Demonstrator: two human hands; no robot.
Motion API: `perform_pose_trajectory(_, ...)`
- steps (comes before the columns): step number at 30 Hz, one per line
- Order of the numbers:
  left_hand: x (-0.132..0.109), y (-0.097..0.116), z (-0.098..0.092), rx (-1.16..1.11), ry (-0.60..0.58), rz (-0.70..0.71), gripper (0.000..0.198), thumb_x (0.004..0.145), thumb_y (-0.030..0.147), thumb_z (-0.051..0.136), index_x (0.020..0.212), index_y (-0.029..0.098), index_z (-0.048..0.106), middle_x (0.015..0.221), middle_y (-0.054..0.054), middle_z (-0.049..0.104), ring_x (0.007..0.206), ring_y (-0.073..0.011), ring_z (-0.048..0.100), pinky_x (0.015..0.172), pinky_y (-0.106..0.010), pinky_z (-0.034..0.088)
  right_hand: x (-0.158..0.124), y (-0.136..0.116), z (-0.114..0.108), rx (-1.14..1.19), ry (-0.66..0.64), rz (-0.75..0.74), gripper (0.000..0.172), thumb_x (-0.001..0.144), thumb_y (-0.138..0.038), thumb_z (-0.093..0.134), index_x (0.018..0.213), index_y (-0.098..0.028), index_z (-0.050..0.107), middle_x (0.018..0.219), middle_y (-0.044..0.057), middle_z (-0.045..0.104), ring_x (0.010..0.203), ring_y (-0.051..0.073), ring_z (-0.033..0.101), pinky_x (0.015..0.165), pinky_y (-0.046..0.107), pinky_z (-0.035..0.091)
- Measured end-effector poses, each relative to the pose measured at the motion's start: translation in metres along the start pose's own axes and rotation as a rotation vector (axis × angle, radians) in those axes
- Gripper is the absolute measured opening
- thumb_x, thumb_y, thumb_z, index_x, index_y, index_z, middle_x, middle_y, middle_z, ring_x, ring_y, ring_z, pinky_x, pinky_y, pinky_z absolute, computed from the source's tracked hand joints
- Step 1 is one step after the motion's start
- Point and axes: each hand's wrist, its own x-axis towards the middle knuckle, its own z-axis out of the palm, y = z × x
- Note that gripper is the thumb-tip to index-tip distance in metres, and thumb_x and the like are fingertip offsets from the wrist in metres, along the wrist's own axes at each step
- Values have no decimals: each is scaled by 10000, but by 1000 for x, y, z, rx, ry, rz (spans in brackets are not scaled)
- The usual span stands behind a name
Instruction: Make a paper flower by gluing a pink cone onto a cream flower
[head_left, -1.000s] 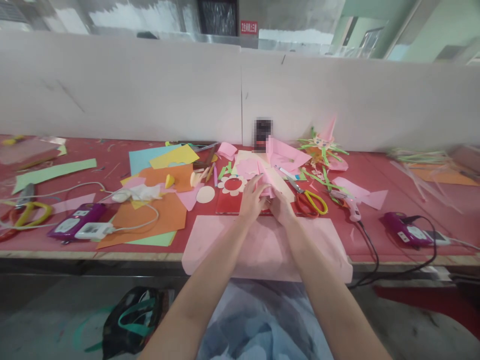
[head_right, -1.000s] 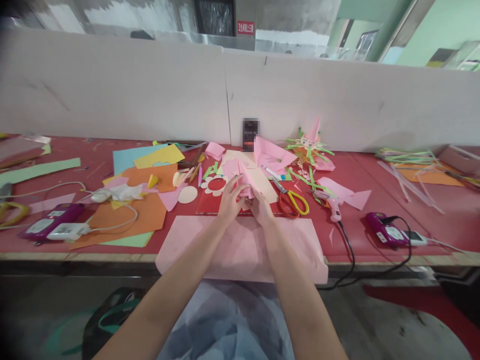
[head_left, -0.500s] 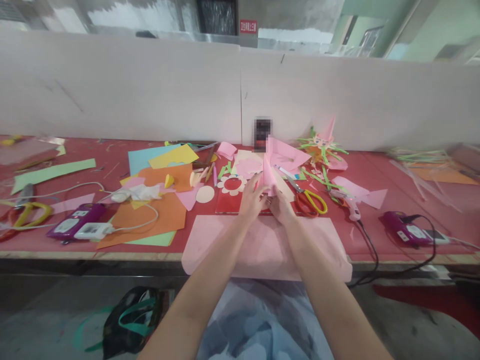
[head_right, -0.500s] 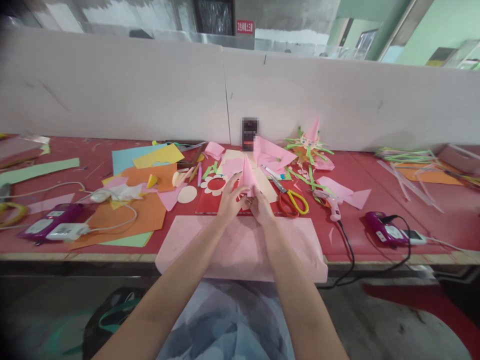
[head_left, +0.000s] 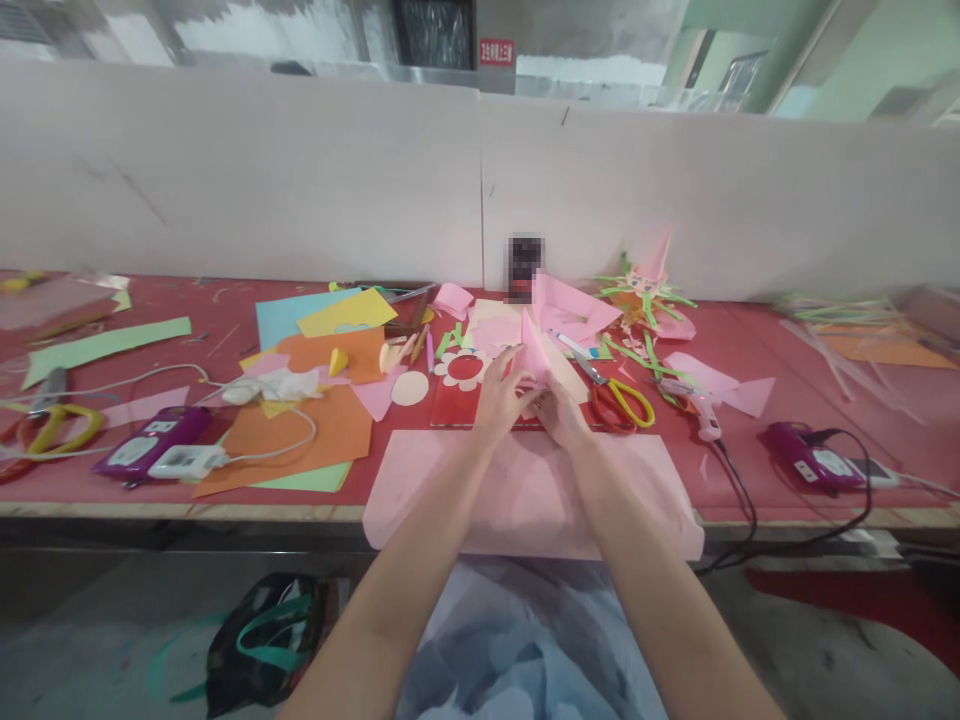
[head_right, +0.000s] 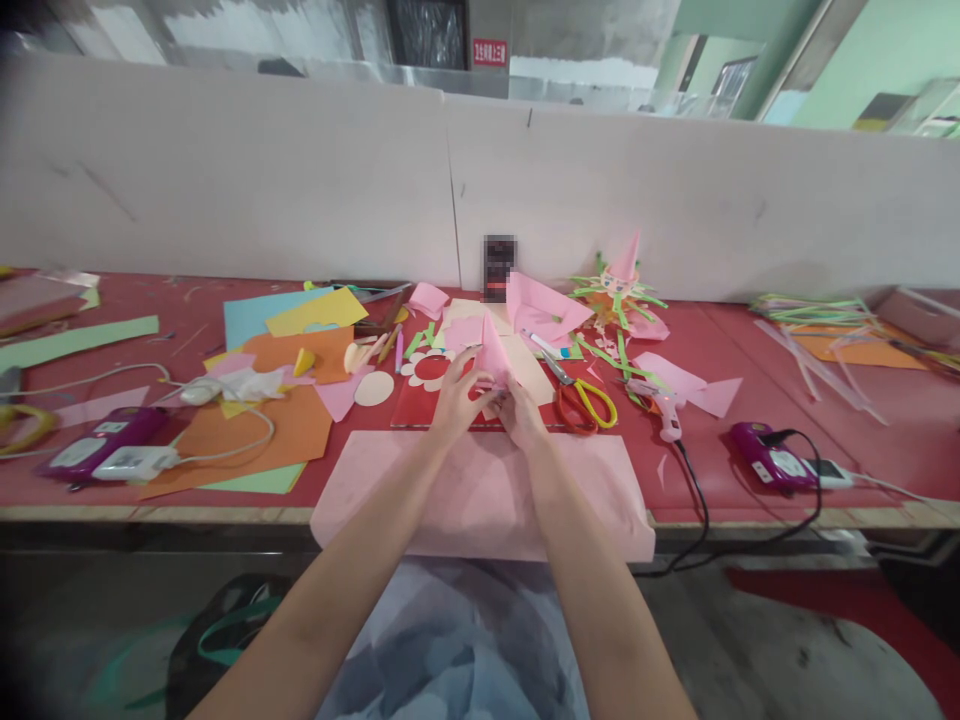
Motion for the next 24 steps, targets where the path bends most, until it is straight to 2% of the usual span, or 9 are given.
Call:
perform_pose_trajectory(6,-1,4,-1,-119,20,-88,75,756,268,602,764,193,599,1299,-88,445,1173,-229,456,886,-409,493,3,5,-4,29,22,-19,242,712,-387,660,599,-206,545,633,-26,638,618,118,604,602,238,497)
perform_pose_trajectory(18,-2,-3,3,-64,28,-74,53,742,225,608,784,193,611,1318,-70,435,1249,-235,377,1019,-437,358,-2,1,0,-10,8,-39,280,702,-409,663,563,-208,525,668,-20,645,651,129,611,643,265,498)
perform_pose_trajectory(20,-2,-3,4,-67,34,-77,51,736,213,609,784,195,612,1314,-66,435,1248,-233,377,1021,-434,357,-2,2,0,-8,14,-39,253,689,-395,677,580,-209,545,658,-24,644,644,124,611,634,253,498)
perform_pose_trajectory(24,-3,-4,4,-65,45,-81,53,729,177,605,777,200,605,1306,-57,437,1246,-224,376,1024,-415,353,-4,3,1,-55,-11,-50,163,662,-316,714,749,-205,631,729,-12,670,680,122,625,652,241,504)
